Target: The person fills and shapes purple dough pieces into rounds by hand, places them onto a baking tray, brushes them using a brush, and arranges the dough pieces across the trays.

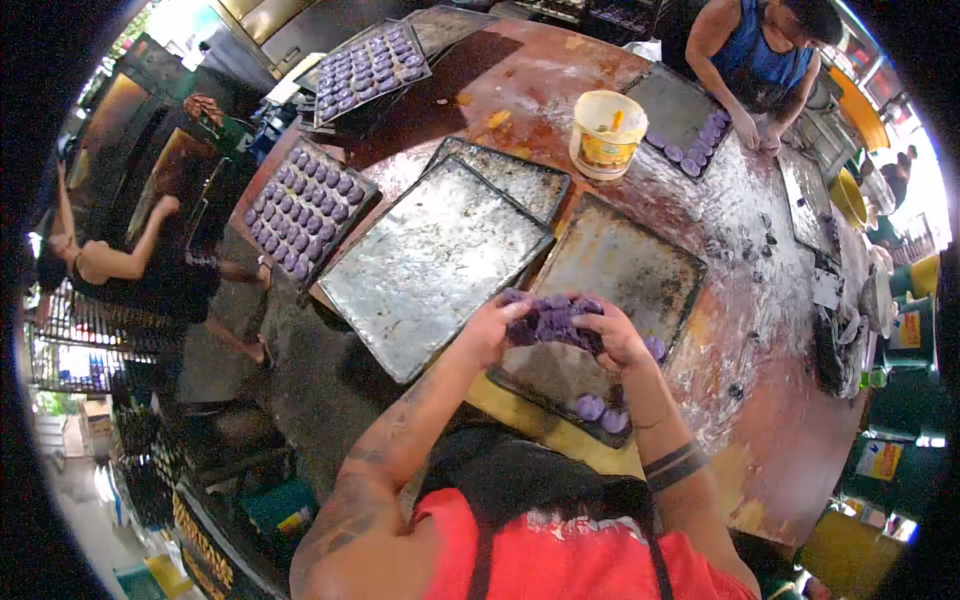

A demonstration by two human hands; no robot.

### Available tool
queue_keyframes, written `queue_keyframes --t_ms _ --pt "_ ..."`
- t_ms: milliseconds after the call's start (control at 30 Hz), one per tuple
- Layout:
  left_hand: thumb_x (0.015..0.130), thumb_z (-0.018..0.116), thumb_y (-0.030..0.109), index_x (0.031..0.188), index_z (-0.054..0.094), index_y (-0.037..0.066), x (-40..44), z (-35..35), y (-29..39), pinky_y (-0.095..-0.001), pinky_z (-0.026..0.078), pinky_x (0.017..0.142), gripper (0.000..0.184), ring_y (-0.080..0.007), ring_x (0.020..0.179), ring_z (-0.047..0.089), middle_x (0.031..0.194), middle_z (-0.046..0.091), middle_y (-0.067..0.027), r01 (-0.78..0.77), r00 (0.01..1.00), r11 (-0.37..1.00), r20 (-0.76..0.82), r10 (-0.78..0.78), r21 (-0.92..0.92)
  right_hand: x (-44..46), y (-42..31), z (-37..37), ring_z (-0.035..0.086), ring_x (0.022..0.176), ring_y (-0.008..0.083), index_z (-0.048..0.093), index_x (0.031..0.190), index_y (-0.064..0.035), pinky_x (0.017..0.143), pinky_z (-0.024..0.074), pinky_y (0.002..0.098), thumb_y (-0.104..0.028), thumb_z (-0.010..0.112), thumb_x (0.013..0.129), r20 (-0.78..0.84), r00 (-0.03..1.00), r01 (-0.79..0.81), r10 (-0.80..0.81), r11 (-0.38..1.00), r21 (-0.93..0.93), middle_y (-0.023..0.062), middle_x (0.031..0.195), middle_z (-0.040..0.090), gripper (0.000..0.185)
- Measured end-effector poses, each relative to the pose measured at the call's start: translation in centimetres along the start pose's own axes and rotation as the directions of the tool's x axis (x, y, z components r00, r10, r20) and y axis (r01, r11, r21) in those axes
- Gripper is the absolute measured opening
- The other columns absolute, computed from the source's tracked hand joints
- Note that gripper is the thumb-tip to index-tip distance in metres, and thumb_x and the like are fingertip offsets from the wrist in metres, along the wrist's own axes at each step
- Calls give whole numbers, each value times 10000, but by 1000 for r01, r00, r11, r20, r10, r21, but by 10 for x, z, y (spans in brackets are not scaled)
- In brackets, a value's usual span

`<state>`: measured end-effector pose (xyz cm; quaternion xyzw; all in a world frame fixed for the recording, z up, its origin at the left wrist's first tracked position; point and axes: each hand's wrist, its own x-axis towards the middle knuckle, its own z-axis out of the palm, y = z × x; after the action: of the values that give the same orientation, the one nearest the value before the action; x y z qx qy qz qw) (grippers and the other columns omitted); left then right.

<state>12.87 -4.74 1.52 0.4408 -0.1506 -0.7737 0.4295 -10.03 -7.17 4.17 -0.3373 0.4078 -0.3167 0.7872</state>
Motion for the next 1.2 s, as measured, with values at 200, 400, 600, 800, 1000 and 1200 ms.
queue_keyframes --t_ms 200,400,600,800,1000,1200 --pt "943 596 173 1200 609 12 -12 -60 76 -353 517 895 303 -198 971 652 1089 676 -107 -244 969 958 -2 247 148 70 -14 79 638 1016 206 559 1232 -13 936 501 329 6 594 863 -94 986 136 -139 990 -41 100 1104 667 371" --pt "801 626 71 1167 635 79 -10 -151 109 -313 496 679 366 -139 755 633 852 679 -53 -185 888 485 -66 455 854 115 -20 99 648 914 163 598 1206 -20 840 512 293 -51 673 829 -138 901 295 -412 814 -501 79 991 693 385" --pt "836 727 152 1054 631 34 -52 -155 125 -263 441 617 266 -104 698 563 804 651 -33 -369 858 800 -158 489 472 110 -43 159 662 866 160 616 1192 -54 821 521 289 -105 695 829 -270 830 247 -489 755 -608 95 985 694 376" --pt "861 710 284 942 689 25 -45 -187 107 -289 472 705 271 -131 759 592 840 643 -57 -331 791 594 -127 598 733 137 -13 141 588 825 132 621 1219 -74 803 486 268 -28 617 781 -30 882 250 -471 520 -817 37 970 653 441" --pt "871 636 36 1081 654 -27 -73 -151 121 -271 485 822 220 -152 886 641 935 662 -51 -501 765 661 -70 640 558 128 -2 160 603 787 140 620 1138 -18 703 516 288 1 525 778 -148 912 256 -383 813 -523 69 924 631 372" --pt "814 642 -57 1215 566 -32 -72 -141 110 -350 568 801 409 -225 910 650 1038 626 -138 -481 840 851 -167 516 211 119 10 173 640 902 199 641 1211 -17 836 507 285 -20 535 731 -129 964 87 -233 734 -674 132 1130 660 492"
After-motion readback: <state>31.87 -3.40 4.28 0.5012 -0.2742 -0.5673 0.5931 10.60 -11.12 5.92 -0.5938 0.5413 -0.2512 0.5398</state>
